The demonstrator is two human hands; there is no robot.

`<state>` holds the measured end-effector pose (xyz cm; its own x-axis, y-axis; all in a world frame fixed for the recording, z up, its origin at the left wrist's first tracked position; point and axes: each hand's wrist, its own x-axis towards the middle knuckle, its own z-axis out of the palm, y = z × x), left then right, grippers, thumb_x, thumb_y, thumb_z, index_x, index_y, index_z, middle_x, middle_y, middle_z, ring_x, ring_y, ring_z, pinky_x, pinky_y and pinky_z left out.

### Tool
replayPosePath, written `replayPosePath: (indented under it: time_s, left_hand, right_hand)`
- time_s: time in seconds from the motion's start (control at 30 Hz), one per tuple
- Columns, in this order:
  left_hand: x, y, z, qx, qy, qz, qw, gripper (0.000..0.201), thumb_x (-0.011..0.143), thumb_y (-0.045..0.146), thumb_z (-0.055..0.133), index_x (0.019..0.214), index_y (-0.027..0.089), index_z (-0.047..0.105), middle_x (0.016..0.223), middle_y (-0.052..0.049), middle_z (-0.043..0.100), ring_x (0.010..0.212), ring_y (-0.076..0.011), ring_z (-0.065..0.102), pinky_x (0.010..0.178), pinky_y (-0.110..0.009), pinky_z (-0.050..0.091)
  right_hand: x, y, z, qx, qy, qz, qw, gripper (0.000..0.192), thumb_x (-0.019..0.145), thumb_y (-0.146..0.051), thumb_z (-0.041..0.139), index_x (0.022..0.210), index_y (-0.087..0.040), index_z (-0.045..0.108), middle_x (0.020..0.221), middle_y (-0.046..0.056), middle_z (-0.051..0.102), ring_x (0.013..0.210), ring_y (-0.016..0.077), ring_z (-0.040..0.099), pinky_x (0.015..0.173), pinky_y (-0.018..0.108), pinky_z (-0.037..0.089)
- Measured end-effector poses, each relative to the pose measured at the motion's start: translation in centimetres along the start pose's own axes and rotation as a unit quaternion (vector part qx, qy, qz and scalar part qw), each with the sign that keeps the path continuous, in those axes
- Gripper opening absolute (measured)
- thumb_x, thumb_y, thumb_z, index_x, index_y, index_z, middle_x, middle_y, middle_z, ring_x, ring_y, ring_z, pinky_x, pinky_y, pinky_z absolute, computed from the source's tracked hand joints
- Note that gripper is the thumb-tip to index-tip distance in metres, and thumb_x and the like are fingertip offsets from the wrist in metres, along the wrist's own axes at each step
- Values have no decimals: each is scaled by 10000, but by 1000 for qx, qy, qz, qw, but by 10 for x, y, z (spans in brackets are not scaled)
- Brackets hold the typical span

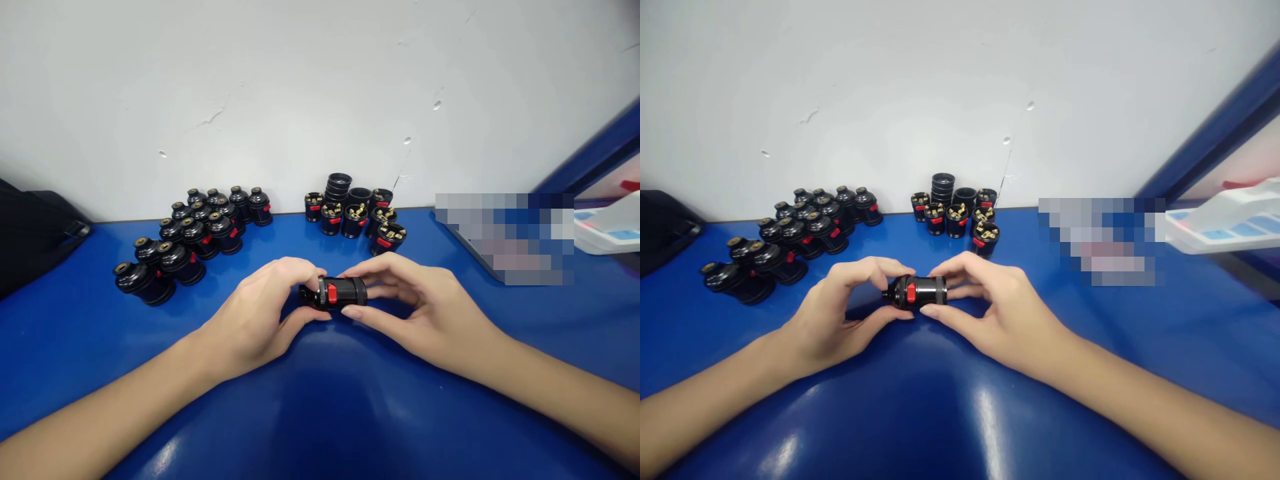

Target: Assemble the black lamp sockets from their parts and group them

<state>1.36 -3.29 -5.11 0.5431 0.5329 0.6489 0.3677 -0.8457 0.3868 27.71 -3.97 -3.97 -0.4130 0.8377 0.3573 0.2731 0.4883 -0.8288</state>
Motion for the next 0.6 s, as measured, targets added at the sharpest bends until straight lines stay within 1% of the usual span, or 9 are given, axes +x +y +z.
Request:
replayPosePath:
  time_s: [0.1,0.2,0.3,0.4,0.5,0.6]
  left_hand:
    - [1,0,0,17,1,21,1000,327,991,188,780,1182,227,517,1161,-79,759,1108,-210,769,972,-342,625]
    - [3,0,-1,30,0,35,999,311,997,175,771,1188,217,529,1174,-87,768,1101,-202,770,981,-339,628]
    - [4,0,-1,19,0,31,999,367,999,148,758,1274,212,524,1245,-101,759,1122,-182,767,982,-304,630]
    - [4,2,0,8,4,25,1000,477,997,118,749,1397,200,502,1345,-120,727,1253,-177,726,1081,-286,595]
    - [4,4,0,5,0,34,999,548,996,92,728,1477,185,481,1408,-135,697,1330,-187,677,1166,-311,544]
    - [5,5,0,3,-18,42,999,551,997,83,705,1492,178,483,1404,-141,693,1321,-209,667,1162,-357,544]
  right_hand:
    - [0,0,0,6,-2,1,1000,289,928,-334,869,1154,-222,728,1071,10,843,926,159,859,893,211,705]
    - [0,2,1,5,1,-5,1000,291,936,-329,863,1169,-225,722,1084,9,838,939,156,856,921,220,701]
    - [-1,4,2,0,11,-20,1000,293,955,-308,840,1206,-236,706,1154,10,831,1005,159,849,989,246,685]
    - [-2,6,3,-10,5,-32,999,295,977,-292,813,1245,-249,697,1225,8,830,1073,163,838,1043,264,663]
    - [-2,5,2,-44,-6,-51,998,295,988,-269,793,1267,-252,699,1245,6,837,1101,168,831,1056,274,655]
    - [-1,4,1,-105,-12,-87,991,296,996,-221,762,1286,-245,709,1263,24,837,1128,187,822,1048,299,656]
